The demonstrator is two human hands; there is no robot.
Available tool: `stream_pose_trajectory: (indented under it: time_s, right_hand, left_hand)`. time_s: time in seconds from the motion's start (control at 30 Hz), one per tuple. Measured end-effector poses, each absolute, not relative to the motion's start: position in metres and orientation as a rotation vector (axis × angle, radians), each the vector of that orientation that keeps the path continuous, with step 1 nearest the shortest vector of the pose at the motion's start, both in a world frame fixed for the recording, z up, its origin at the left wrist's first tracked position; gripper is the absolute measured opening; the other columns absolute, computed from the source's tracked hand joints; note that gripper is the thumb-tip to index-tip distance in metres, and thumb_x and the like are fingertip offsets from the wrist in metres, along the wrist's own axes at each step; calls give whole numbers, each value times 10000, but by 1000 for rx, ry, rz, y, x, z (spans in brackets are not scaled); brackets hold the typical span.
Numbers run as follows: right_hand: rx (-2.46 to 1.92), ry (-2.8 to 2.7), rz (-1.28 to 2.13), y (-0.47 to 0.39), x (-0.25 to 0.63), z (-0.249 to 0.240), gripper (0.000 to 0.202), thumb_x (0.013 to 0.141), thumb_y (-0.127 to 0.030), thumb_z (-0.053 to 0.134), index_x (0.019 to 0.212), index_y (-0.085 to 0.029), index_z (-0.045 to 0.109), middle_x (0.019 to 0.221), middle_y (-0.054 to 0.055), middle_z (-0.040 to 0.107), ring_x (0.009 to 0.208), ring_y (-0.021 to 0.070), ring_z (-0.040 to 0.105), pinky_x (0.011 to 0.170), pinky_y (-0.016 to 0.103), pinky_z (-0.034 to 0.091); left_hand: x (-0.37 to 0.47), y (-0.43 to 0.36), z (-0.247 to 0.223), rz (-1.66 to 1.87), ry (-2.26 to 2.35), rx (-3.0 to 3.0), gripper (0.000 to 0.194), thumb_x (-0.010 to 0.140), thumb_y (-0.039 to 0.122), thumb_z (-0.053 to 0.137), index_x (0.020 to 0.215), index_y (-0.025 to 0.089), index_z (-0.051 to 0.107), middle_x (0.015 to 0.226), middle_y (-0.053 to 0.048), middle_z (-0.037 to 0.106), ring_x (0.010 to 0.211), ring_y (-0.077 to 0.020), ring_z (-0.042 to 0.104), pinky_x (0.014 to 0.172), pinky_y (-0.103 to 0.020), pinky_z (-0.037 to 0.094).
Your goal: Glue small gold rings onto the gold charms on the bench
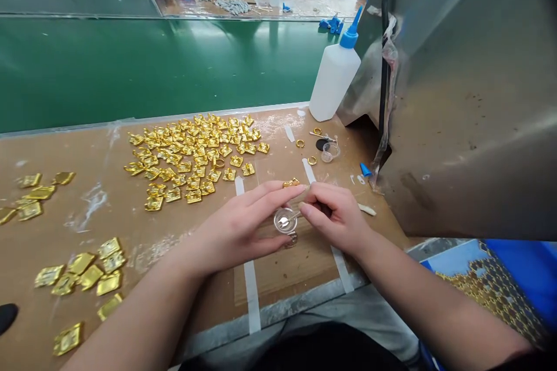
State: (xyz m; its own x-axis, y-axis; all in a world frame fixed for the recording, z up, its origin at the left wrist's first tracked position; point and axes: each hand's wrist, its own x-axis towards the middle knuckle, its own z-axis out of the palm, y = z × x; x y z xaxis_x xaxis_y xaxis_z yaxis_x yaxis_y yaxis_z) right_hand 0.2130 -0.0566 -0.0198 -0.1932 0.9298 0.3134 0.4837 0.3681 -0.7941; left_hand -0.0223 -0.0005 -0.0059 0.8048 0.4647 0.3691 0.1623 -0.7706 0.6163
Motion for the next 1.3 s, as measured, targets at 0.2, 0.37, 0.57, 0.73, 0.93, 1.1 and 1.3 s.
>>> stream_pose_trajectory:
  time_s: [0.2,0.37,0.57,0.73,0.93,1.1,1.3]
  right_hand:
    - [-1226,-1844,747,-57,213,-19,320,1001,-358,609,725,-216,530,671,-26,502,616,132,452,591,298,326]
    - [-1222,-1881,713,-57,212,-18,308,984,-356,632,725,-222,531,672,-24,516,609,133,462,595,297,338]
    - [-1203,-1947,660,-57,210,-19,289,997,-338,612,746,-220,532,681,-22,506,615,132,459,607,293,341]
    - [-1183,-1956,657,-57,210,-19,280,1021,-297,566,754,-217,544,693,-15,507,630,137,468,613,299,333]
    - [-1173,-1530,646,-60,216,-16,315,1020,-290,566,719,-223,497,673,-18,460,625,147,430,617,312,341]
    - [-1253,-1477,697,-56,217,-18,376,994,-331,581,656,-221,459,627,-23,423,585,138,395,576,305,312]
    - [-1318,-1830,744,-52,212,-20,328,972,-296,592,668,-207,507,626,-26,498,584,122,452,582,290,329]
  left_hand:
    - [-21,0,-8,718,450,2389,736,944,211,733,1588,276,382,1420,-123,628,1301,-267,621,1111,-429,547]
    - [-20,-1,-6,745,459,2401,701,947,185,723,1569,259,408,1411,-123,632,1285,-252,628,1090,-395,558]
    - [-20,-1,-5,758,441,2458,672,946,170,724,1548,251,436,1413,-112,642,1305,-238,626,1120,-368,540]
    - [-20,-2,-5,755,447,2487,676,942,169,722,1550,253,438,1423,-115,637,1317,-244,625,1130,-369,535]
    - [-29,1,-1,767,580,2552,701,936,212,737,1566,280,436,1419,-115,636,1272,-266,648,1108,-412,549]
    - [-36,9,8,931,685,2498,706,931,177,721,1566,282,430,1314,-103,652,1065,-227,699,1015,-444,583]
    - [-34,11,5,988,726,2472,715,919,161,727,1559,281,430,1286,-88,644,996,-198,694,952,-399,595]
